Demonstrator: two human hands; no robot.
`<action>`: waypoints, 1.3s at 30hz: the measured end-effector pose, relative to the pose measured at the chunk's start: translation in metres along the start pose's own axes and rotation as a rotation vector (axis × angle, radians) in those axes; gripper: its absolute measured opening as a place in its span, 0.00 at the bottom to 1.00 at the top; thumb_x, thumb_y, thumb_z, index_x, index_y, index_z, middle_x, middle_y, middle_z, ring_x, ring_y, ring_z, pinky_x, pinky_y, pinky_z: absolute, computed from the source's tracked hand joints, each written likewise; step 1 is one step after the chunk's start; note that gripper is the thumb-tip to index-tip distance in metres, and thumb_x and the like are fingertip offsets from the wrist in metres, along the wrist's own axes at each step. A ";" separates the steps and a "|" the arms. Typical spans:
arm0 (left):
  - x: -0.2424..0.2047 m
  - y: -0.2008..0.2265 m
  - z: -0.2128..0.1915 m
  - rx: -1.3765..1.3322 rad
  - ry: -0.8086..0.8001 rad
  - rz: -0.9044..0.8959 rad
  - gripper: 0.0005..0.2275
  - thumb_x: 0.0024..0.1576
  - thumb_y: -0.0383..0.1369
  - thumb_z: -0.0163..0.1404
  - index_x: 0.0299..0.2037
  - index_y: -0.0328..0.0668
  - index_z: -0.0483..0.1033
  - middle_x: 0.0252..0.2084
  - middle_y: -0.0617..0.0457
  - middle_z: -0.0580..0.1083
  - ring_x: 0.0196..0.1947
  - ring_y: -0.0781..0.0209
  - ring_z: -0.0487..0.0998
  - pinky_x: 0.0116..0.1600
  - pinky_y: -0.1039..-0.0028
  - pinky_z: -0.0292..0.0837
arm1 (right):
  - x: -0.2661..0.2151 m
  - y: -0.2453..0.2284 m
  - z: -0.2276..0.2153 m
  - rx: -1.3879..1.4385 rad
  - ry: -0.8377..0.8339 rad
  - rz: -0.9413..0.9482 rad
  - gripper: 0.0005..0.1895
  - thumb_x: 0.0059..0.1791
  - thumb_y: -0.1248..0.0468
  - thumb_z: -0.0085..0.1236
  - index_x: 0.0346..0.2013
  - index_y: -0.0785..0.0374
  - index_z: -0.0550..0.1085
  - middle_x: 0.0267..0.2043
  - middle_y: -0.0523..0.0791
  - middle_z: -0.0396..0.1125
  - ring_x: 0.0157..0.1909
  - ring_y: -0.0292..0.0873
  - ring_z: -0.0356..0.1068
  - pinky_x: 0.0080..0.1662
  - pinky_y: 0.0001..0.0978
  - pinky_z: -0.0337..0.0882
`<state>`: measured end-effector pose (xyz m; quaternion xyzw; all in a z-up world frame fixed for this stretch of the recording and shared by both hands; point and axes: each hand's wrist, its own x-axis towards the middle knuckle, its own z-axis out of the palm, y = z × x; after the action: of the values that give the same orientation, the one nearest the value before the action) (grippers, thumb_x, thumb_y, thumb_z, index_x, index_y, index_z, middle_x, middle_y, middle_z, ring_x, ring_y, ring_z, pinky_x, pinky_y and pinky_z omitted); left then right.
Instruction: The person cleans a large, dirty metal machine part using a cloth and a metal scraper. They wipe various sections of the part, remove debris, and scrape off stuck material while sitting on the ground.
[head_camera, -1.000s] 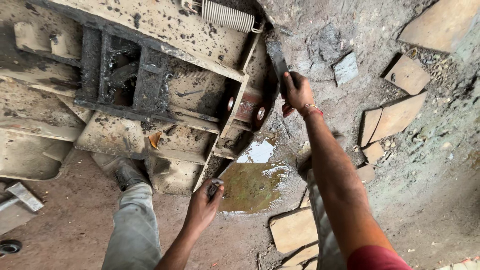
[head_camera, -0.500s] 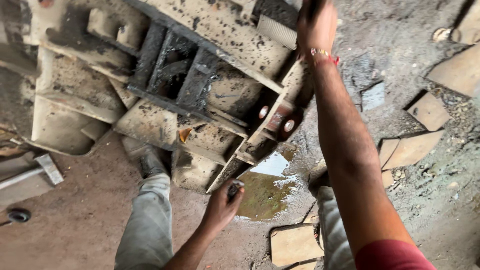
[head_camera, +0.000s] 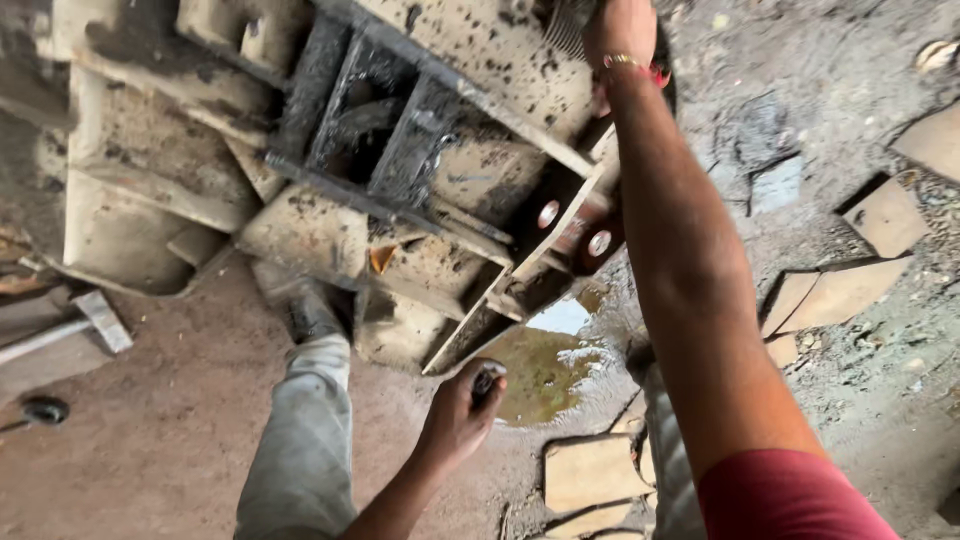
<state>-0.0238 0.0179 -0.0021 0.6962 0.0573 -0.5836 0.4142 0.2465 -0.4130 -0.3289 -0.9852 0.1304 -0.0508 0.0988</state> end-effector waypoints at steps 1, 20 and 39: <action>-0.001 0.001 0.001 0.017 0.005 0.000 0.08 0.64 0.36 0.48 0.49 0.47 0.75 0.26 0.57 0.73 0.17 0.70 0.65 0.19 0.79 0.62 | -0.008 0.000 -0.019 0.084 0.045 0.021 0.06 0.50 0.66 0.55 0.36 0.67 0.75 0.31 0.56 0.71 0.33 0.59 0.72 0.35 0.48 0.71; 0.022 -0.003 0.025 0.136 0.011 -0.030 0.06 0.64 0.36 0.50 0.44 0.47 0.77 0.28 0.60 0.74 0.21 0.70 0.68 0.24 0.76 0.64 | -0.159 -0.032 -0.243 0.157 -0.286 0.300 0.26 0.56 0.49 0.53 0.61 0.64 0.72 0.39 0.60 0.71 0.31 0.66 0.71 0.31 0.55 0.71; 0.014 -0.004 0.007 -0.027 0.067 -0.011 0.05 0.62 0.32 0.51 0.46 0.46 0.76 0.33 0.54 0.78 0.23 0.69 0.73 0.24 0.78 0.71 | 0.014 -0.062 -0.159 -0.499 -0.781 -0.029 0.40 0.60 0.71 0.35 0.80 0.28 0.45 0.76 0.60 0.42 0.27 0.40 0.70 0.28 0.32 0.69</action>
<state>-0.0271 0.0100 -0.0160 0.7094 0.0829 -0.5612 0.4183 0.2549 -0.3864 -0.1602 -0.9260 0.0778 0.3555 -0.1005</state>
